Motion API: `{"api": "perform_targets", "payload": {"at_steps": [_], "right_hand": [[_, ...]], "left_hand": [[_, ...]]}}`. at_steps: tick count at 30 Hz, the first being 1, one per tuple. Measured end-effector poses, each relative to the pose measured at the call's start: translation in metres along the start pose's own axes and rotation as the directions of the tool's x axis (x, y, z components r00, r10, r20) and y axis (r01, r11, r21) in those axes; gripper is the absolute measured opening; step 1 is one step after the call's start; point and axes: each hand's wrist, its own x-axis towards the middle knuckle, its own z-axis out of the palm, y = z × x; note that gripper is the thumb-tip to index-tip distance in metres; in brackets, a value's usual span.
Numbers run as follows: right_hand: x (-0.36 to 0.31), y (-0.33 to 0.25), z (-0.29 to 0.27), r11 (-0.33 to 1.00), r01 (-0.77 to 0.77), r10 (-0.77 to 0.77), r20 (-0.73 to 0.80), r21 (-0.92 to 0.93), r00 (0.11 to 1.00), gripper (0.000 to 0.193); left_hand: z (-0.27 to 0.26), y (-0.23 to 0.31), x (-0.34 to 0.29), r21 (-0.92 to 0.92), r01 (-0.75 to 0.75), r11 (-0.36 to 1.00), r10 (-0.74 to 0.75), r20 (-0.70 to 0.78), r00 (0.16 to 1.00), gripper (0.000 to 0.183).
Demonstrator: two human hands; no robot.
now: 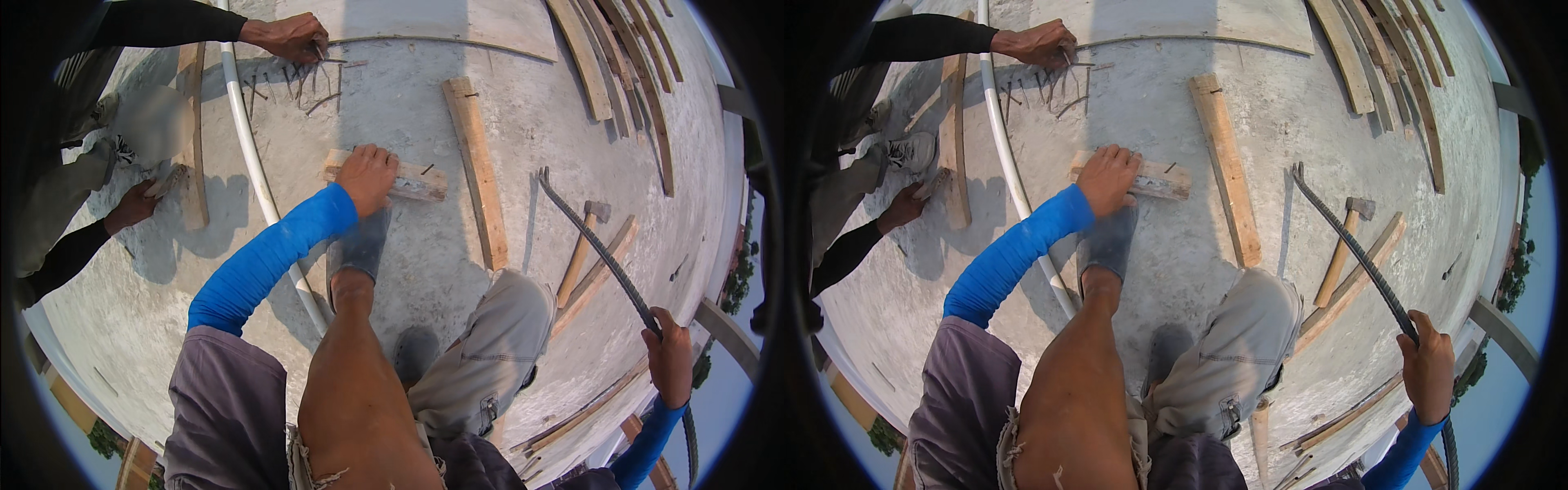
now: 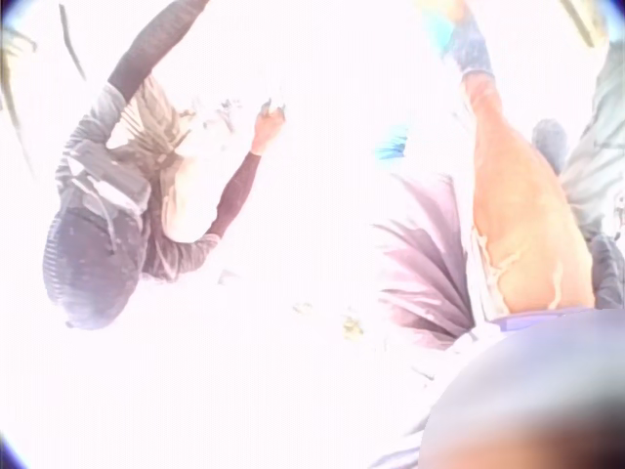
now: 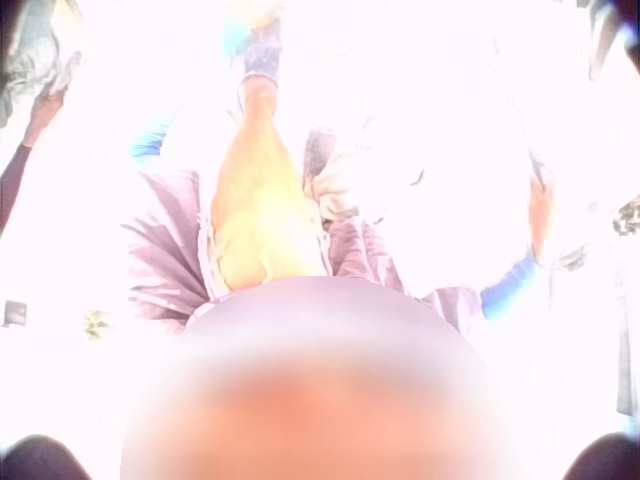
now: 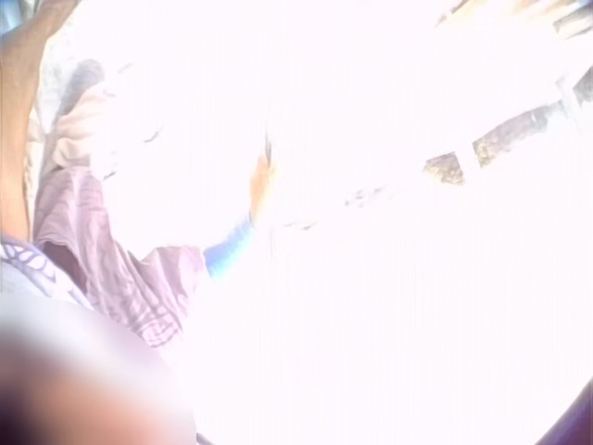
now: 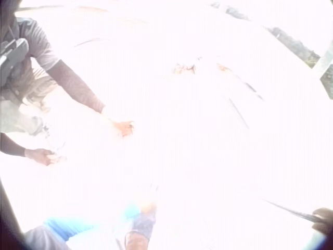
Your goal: The person uses a crowbar to pry apart a small wooden frame on the floor. They then pick up a hammer and strike the wooden pieces to separate them further. The person continues to hammer the wood pieces individually.
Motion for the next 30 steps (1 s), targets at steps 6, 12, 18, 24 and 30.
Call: {"api": "perform_targets", "payload": {"at_steps": [6, 12, 18, 24, 30], "right_hand": [[-0.013, -0.022, -0.058, 0.996, -0.05, 0.049, 0.02, 0.07, 0.999, 0.039], [-0.008, -0.017, -0.095, 0.994, -0.004, -0.017, -0.2, -0.106, 0.98, 0.037], [0.016, -0.014, -0.13, 0.974, 0.047, -0.094, -0.208, -0.224, 0.974, 0.037], [0.027, -0.065, -0.138, 0.977, -0.107, 0.095, 0.078, 0.182, 0.992, 0.038], [0.028, -0.097, -0.132, 0.982, 0.128, -0.127, -0.017, 0.137, 0.992, 0.035]], "left_hand": [[-0.025, 0.022, 0.02, -0.13, -0.009, 0.991, -0.022, -0.24, 0.971, 0.076], [-0.027, 0.039, 0.11, 0.107, 0.126, 0.986, -0.075, -0.393, 0.917, 0.065], [0.008, 0.059, 0.145, 0.194, 0.206, 0.959, -0.109, -0.416, 0.903, 0.062], [0.006, 0.064, 0.108, 0.036, 0.08, 0.996, -0.043, -0.596, 0.802, 0.069], [0.01, -0.009, 0.034, -0.358, 0.085, 0.93, -0.275, -0.525, 0.805, 0.089]]}}
